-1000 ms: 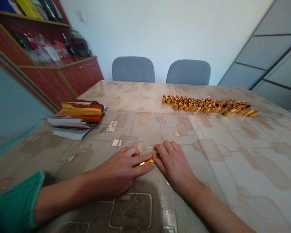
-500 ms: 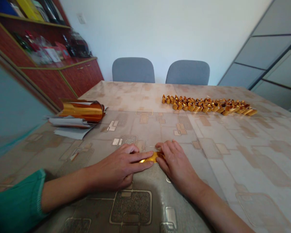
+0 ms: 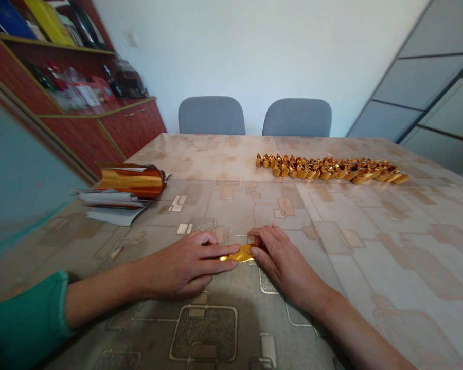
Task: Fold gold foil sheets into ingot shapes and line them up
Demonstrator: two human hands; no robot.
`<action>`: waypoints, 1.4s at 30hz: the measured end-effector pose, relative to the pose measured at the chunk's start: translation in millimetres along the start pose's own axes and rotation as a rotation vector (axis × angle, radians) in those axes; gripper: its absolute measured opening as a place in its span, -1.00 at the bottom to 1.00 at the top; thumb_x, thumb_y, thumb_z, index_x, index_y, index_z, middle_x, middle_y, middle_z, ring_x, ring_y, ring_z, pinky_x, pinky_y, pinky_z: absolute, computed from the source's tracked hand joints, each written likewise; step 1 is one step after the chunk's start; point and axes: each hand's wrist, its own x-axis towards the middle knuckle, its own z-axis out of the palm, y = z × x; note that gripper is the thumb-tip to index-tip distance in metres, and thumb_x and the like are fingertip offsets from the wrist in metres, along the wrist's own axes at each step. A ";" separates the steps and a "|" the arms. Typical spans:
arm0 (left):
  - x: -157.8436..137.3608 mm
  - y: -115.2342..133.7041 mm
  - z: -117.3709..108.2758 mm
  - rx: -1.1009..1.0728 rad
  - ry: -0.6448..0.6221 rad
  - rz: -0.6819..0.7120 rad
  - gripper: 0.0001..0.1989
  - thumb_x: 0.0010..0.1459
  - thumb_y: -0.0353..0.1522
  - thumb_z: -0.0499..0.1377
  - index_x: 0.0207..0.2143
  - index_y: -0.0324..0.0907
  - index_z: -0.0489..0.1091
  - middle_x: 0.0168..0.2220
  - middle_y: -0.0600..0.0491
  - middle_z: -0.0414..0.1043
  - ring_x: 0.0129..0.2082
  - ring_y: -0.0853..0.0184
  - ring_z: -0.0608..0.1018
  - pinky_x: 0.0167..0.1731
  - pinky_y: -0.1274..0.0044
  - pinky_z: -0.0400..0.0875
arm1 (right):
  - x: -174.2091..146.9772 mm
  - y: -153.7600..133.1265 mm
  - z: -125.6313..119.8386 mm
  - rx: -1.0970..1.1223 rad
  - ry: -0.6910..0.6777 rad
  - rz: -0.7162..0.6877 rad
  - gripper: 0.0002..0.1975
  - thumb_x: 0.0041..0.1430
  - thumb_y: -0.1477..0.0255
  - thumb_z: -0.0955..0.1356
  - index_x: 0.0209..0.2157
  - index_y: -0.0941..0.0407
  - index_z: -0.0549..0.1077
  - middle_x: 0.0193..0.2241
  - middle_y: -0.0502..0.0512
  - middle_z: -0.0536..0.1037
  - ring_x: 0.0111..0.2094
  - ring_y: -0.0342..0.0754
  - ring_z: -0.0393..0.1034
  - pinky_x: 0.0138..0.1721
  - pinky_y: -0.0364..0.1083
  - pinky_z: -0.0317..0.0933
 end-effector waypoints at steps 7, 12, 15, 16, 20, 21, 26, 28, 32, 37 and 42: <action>-2.2 -1.1 0.4 0.029 -0.007 0.004 -0.55 0.30 -0.36 0.05 0.23 -0.14 0.28 0.31 0.00 0.24 -0.01 0.16 0.37 0.00 0.34 0.28 | 2.2 6.5 7.6 -0.047 -0.003 -0.031 -0.83 0.31 0.56 0.28 -0.08 0.11 0.36 -0.19 0.17 0.47 -0.12 0.11 0.33 -0.07 0.12 0.27; -1.5 -1.8 -5.5 -0.062 -0.014 -0.015 -0.52 0.29 -0.29 0.12 0.24 -0.18 0.29 0.32 -0.05 0.22 0.04 0.12 0.37 0.06 0.33 0.24 | 5.2 10.9 3.9 -0.018 -0.007 -0.058 -0.80 0.27 0.57 0.29 -0.08 0.11 0.36 -0.19 0.17 0.48 -0.14 0.10 0.34 -0.08 0.09 0.25; 2.7 -2.0 -5.7 -0.117 0.011 -0.023 -0.60 0.34 -0.28 0.09 0.18 -0.14 0.35 0.27 -0.06 0.30 0.01 0.17 0.42 0.02 0.35 0.24 | 10.0 8.0 -0.4 0.018 -0.023 -0.050 -0.91 0.28 0.54 0.31 -0.21 0.09 0.39 -0.26 0.11 0.49 -0.19 0.06 0.35 -0.14 0.02 0.24; 5.1 -2.0 -4.5 -0.138 0.030 -0.038 -0.66 0.35 -0.28 0.08 0.13 -0.12 0.40 0.23 -0.04 0.35 -0.03 0.19 0.45 0.00 0.37 0.24 | 12.5 7.0 -1.3 0.021 -0.034 -0.043 -0.94 0.28 0.53 0.31 -0.25 0.09 0.41 -0.29 0.10 0.50 -0.22 0.05 0.36 -0.16 0.00 0.23; 18.7 0.3 5.0 -0.223 0.169 -0.172 -0.83 0.35 -0.33 0.12 -0.22 -0.12 0.51 -0.01 0.06 0.55 -0.12 0.26 0.49 -0.05 0.42 0.23 | 22.9 8.0 -1.0 -0.008 -0.067 -0.019 -0.90 0.23 0.58 0.34 -0.32 0.09 0.44 -0.35 0.06 0.51 -0.27 0.03 0.36 -0.22 -0.04 0.19; 21.9 2.0 7.5 -0.230 0.192 -0.219 -0.86 0.33 -0.36 0.14 -0.25 -0.14 0.50 -0.06 0.06 0.56 -0.11 0.27 0.49 -0.04 0.43 0.23 | 24.5 9.5 -0.4 -0.013 -0.069 -0.017 -0.89 0.21 0.59 0.35 -0.32 0.09 0.45 -0.35 0.06 0.51 -0.27 0.03 0.36 -0.23 -0.04 0.18; 30.1 13.3 12.1 -0.163 0.224 -0.502 -0.84 0.17 -0.38 0.25 -0.17 -0.17 0.42 -0.18 0.01 0.44 -0.16 0.21 0.42 -0.18 0.44 0.26 | 24.8 16.3 1.9 -0.047 -0.045 -0.029 -0.89 0.18 0.58 0.38 -0.28 0.09 0.46 -0.30 0.09 0.47 -0.22 0.06 0.32 -0.21 -0.02 0.15; 30.5 16.3 10.5 -0.161 0.188 -0.555 -0.84 0.15 -0.40 0.23 -0.19 -0.17 0.39 -0.23 0.03 0.41 -0.20 0.22 0.40 -0.22 0.45 0.25 | 24.1 15.9 2.3 -0.042 -0.038 -0.044 -0.88 0.17 0.59 0.38 -0.30 0.09 0.45 -0.30 0.08 0.46 -0.22 0.05 0.31 -0.21 -0.02 0.13; 31.2 18.9 6.9 -0.224 0.174 -0.564 -0.90 0.15 -0.43 0.21 -0.28 -0.16 0.32 -0.26 0.07 0.36 -0.23 0.26 0.38 -0.26 0.47 0.22 | 24.8 9.8 3.0 -0.010 -0.029 -0.053 -0.88 0.18 0.61 0.37 -0.35 0.10 0.42 -0.34 0.06 0.44 -0.26 0.03 0.29 -0.22 -0.02 0.11; 31.3 22.2 9.9 -0.340 0.214 -0.521 -0.84 0.12 -0.55 0.16 -0.31 -0.16 0.24 -0.31 0.10 0.32 -0.31 0.32 0.36 -0.33 0.52 0.21 | 25.1 1.9 4.4 0.018 -0.003 -0.015 -0.83 0.15 0.65 0.37 -0.39 0.09 0.38 -0.41 0.00 0.46 -0.32 -0.02 0.30 -0.26 -0.05 0.08; 29.9 22.3 18.8 -0.493 0.384 -0.476 -0.74 0.09 -0.62 0.12 -0.21 -0.14 0.29 -0.33 0.13 0.36 -0.35 0.36 0.39 -0.34 0.55 0.24 | 24.3 -5.0 3.4 0.037 0.011 -0.032 -0.87 0.15 0.60 0.40 -0.38 0.08 0.43 -0.51 -0.05 0.46 -0.38 -0.03 0.30 -0.29 -0.05 0.06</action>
